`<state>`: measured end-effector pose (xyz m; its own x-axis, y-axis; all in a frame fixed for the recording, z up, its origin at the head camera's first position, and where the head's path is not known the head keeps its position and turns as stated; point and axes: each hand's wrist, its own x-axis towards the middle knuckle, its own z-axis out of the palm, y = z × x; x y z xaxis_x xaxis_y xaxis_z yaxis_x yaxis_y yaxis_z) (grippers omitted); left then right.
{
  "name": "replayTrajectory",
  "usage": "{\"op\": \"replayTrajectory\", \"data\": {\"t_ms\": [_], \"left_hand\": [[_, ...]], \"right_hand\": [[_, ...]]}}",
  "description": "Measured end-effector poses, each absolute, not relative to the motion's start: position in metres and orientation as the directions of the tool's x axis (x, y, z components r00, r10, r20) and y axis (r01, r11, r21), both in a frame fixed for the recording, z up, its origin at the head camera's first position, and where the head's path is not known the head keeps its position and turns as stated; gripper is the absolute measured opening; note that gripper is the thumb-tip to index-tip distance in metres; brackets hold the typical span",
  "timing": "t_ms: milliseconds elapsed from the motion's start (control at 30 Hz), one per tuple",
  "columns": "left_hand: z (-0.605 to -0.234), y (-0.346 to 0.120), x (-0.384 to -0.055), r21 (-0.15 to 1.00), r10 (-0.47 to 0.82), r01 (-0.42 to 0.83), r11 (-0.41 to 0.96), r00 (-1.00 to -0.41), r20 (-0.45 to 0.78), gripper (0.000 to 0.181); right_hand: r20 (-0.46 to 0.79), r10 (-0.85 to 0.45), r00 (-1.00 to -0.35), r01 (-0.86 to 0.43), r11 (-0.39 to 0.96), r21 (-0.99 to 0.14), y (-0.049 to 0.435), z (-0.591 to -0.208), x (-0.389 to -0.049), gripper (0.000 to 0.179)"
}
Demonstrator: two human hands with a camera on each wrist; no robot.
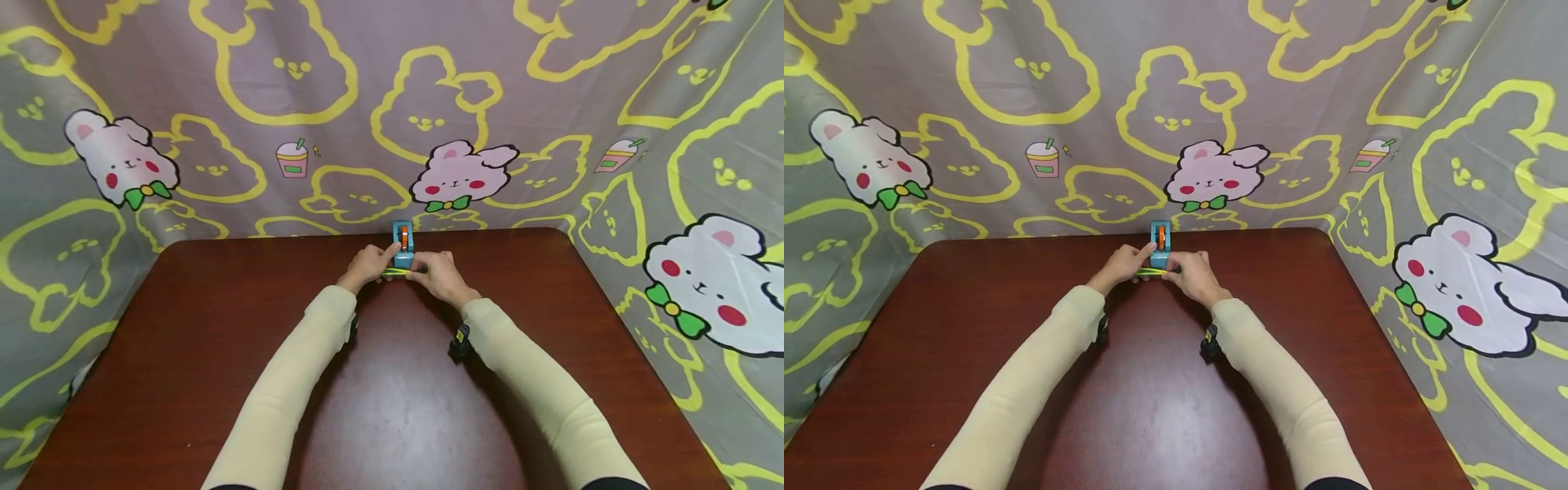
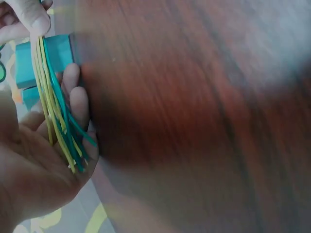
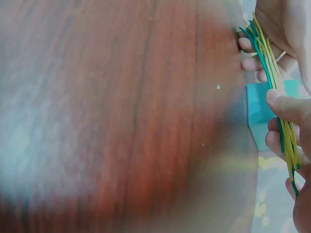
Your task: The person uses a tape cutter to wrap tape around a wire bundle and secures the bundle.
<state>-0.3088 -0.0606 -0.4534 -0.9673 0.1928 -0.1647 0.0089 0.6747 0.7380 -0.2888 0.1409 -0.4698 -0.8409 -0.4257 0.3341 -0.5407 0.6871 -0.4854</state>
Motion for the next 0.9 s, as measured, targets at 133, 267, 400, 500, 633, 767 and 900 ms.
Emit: {"op": "replayTrajectory", "data": {"t_ms": [133,267,400,500,633,767,900], "left_hand": [[-0.449,-0.071,-0.303,0.785,0.306,0.066,0.616,-0.938,-0.161,0.064],[-0.443,-0.081,-0.299,0.816,0.405,0.097,0.57,-0.897,-0.176,0.051],[-0.439,-0.089,-0.296,0.83,0.455,0.119,0.545,-0.873,-0.174,0.047],[-0.439,-0.092,-0.293,0.841,0.479,0.13,0.526,-0.862,-0.166,0.046],[-0.438,-0.094,-0.287,0.854,0.506,0.159,0.495,-0.852,-0.135,0.039],[-0.435,-0.095,-0.279,0.856,0.526,0.209,0.472,-0.846,-0.084,0.031],[-0.432,-0.095,-0.272,0.846,0.535,0.275,0.457,-0.845,-0.014,0.027]], "right_hand": [[0.339,-0.431,-0.836,-0.548,0.691,-0.471,0.143,-0.463,-0.284,0.018],[0.37,-0.439,-0.819,-0.572,0.674,-0.467,0.145,-0.457,-0.279,0.016],[0.413,-0.436,-0.8,-0.596,0.656,-0.462,0.147,-0.451,-0.272,0.015],[0.427,-0.433,-0.794,-0.603,0.652,-0.46,0.149,-0.449,-0.269,0.015],[0.457,-0.438,-0.774,-0.627,0.626,-0.462,0.15,-0.448,-0.264,0.016],[0.498,-0.438,-0.748,-0.657,0.596,-0.462,0.152,-0.444,-0.259,0.017],[0.511,-0.43,-0.744,-0.663,0.57,-0.485,0.153,-0.441,-0.254,0.017]]}}
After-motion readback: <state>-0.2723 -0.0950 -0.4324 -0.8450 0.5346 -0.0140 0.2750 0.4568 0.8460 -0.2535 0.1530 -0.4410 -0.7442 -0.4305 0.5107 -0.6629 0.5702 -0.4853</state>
